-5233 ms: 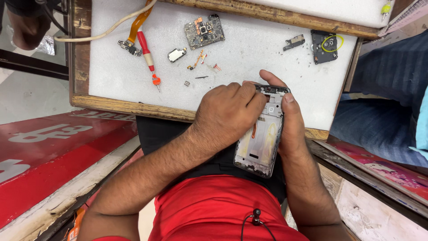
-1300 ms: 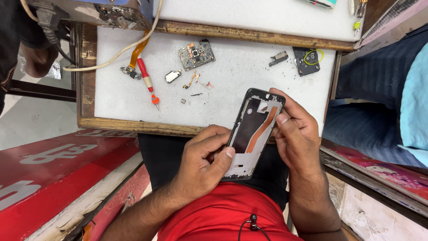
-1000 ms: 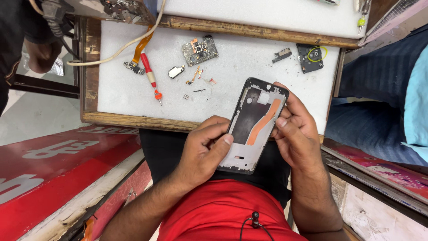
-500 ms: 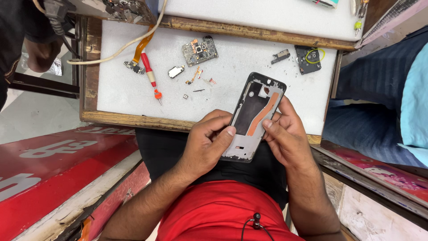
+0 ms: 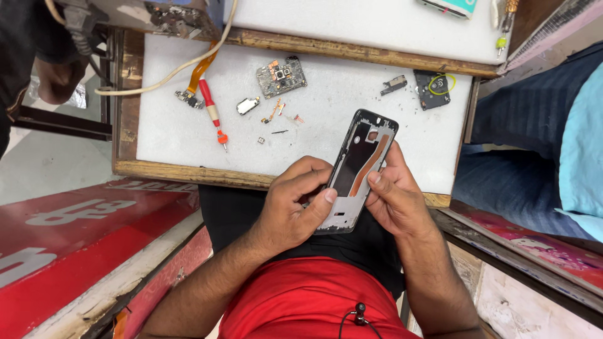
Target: The person disassembles a smartphone, removing the back cover and internal components such as the motherboard, camera module, and ribbon cables. They then reassemble the phone by placing the components back into the chassis and securing them.
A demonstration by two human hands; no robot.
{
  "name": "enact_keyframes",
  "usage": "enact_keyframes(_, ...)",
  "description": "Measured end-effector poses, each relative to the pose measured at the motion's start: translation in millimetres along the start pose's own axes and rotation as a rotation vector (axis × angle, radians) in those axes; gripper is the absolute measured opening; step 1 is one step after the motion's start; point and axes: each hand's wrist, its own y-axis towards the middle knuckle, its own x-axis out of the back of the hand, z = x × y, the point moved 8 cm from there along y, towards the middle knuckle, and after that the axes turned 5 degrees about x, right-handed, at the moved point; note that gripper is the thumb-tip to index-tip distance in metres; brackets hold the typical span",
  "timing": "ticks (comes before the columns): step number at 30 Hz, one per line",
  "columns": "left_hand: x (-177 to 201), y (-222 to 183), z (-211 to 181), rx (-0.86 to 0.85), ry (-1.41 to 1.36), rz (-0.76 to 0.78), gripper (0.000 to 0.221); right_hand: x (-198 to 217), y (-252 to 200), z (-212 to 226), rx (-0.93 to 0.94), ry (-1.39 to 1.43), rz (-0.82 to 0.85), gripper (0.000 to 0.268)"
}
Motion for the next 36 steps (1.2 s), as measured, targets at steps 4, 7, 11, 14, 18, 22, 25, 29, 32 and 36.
enact_keyframes(4, -1.6, 2.6, -1.1, -0.002, 0.04, 0.023, 0.027, 5.2, -1.2, -1.2, 0.014, 0.007, 0.028, 0.072)
enact_keyframes(7, -0.3, 4.8, -10.2, -0.092, 0.105, -0.011, 0.027, 9.4, 2.3, -4.5, 0.021, -0.002, -0.003, 0.071)
enact_keyframes(11, 0.0, 13.7, -4.9, -0.019, 0.094, -0.024, 0.028, 13.5, 3.9, -6.7, 0.013, 0.065, -0.033, 0.07)
enact_keyframes(14, -1.0, 20.4, 4.2, 0.13, 0.045, -0.003, 0.027, 14.3, 7.8, -4.7, -0.004, 0.072, -0.022, 0.065)
enact_keyframes(18, 14.0, 17.2, -26.4, -0.091, 0.253, -0.12, 0.024, 5.9, 9.1, -3.3, 0.044, 0.062, 0.079, 0.056)
enact_keyframes(22, 62.1, 6.1, -57.8, -0.161, 0.642, -0.398, 0.02, 18.6, 1.6, 4.3, 0.131, -0.046, -0.007, 0.044)
enact_keyframes(25, 102.7, -5.3, -75.2, -0.147, 0.8, -0.569, 0.02, 25.5, -5.8, 23.9, 0.258, -0.268, -0.062, 0.03)
enact_keyframes(29, 133.8, -21.1, -84.9, -0.119, 0.918, -0.683, 0.018, 18.2, -6.7, 46.2, 0.325, -0.735, -0.056, 0.026)
enact_keyframes(32, 133.3, -23.3, -79.3, -0.107, 0.935, -0.675, 0.018, 1.1, -17.3, 44.2, 0.278, -1.209, -0.022, 0.024)
enact_keyframes(36, 113.6, -17.0, -75.6, -0.161, 0.909, -0.609, 0.022, -7.2, -21.8, 43.5, 0.13, -1.334, -0.107, 0.02)
